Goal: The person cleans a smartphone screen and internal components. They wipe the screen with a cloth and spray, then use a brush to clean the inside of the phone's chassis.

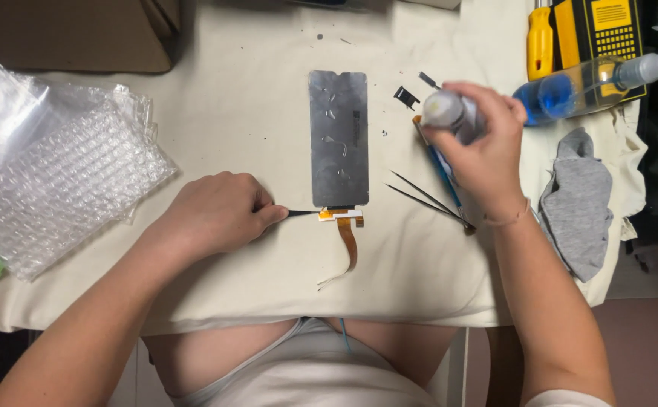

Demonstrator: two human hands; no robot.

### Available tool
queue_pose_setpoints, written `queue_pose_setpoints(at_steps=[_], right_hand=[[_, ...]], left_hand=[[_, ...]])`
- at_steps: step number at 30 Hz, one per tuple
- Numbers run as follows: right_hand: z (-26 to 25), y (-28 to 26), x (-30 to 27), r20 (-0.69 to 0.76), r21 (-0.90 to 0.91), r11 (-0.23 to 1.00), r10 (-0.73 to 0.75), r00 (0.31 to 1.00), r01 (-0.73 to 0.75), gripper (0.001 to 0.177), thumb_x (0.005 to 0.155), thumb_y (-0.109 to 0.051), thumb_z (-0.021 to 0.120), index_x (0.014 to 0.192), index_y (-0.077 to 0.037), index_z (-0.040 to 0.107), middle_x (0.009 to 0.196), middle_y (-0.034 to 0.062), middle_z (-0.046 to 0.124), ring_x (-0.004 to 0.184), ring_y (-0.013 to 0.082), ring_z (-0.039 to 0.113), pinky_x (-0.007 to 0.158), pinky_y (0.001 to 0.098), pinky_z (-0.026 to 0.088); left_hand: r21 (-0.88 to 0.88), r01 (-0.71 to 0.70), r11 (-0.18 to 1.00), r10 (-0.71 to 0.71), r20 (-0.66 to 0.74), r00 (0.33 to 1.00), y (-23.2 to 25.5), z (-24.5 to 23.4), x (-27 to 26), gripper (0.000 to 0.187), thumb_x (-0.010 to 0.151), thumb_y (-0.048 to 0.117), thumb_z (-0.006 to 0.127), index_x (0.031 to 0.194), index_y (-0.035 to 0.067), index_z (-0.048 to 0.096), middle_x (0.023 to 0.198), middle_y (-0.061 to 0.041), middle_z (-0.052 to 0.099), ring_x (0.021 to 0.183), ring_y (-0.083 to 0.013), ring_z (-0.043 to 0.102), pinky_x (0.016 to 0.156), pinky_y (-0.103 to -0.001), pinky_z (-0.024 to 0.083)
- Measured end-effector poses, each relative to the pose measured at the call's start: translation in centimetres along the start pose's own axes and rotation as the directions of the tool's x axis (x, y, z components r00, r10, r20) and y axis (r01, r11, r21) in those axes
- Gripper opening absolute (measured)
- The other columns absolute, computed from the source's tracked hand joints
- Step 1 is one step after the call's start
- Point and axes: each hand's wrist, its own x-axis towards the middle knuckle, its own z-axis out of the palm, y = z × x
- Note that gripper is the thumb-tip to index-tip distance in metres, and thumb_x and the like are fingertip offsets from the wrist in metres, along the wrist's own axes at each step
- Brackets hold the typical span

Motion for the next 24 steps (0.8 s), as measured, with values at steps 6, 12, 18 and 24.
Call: queue_pose_setpoints(at_steps=[6,12,18,24], right_hand=[[1.3,6.3,7.0,-0.176,0.228,0.974,0.025,0.984,0.016,0.046,0.090,0.012,0.078,0.119,-0.005,0.047,0.110,0.0120,0.056,0.100,0.0217,0.058,0.091,0.0332,0.051],[1.2,6.0,6.9,-0.026,0.259,0.954,0.162,0.986,-0.150,0.044,0.094,0.007,0.078,0.119,-0.007,0.045,0.114,0.0114,0.062,0.106,0.0207,0.062,0.098,0.0322,0.053],[-3.1,1.9,2.0,-0.041,-0.319,0.916,0.243,0.969,-0.243,0.027,0.096,-0.023,0.081,0.107,-0.006,0.064,0.101,0.0075,0.064,0.096,0.0241,0.060,0.084,0.0404,0.046],[-4.3,2.1,-1.3,0.161,-0.396,0.800,0.543,0.824,-0.451,0.028,0.096,-0.034,0.078,0.080,-0.015,0.065,0.079,-0.0009,0.063,0.077,0.0185,0.057,0.072,0.0375,0.042]], left_hand=[[0.093,0.121,0.988,-0.128,0.076,0.989,0.1,0.1,0.0,0.036,0.101,0.050,0.053,0.097,0.026,0.079,0.093,0.000,0.078,0.092,-0.0257,0.069,0.078,-0.039,0.048],[0.104,0.117,0.988,-0.126,0.082,0.989,0.1,0.0,0.1,0.037,0.101,0.050,0.053,0.089,0.024,0.078,0.084,-0.001,0.077,0.084,-0.0249,0.068,0.074,-0.038,0.047],[0.115,0.110,0.987,-0.120,0.089,0.989,0.0,0.1,0.2,0.037,0.101,0.049,0.054,0.090,0.025,0.079,0.086,-0.001,0.078,0.086,-0.0263,0.068,0.075,-0.039,0.047],[0.114,0.120,0.986,-0.130,0.083,0.988,0.3,-0.1,-0.1,0.039,0.101,0.049,0.053,0.086,0.023,0.078,0.083,-0.002,0.076,0.082,-0.0261,0.067,0.073,-0.039,0.046]])
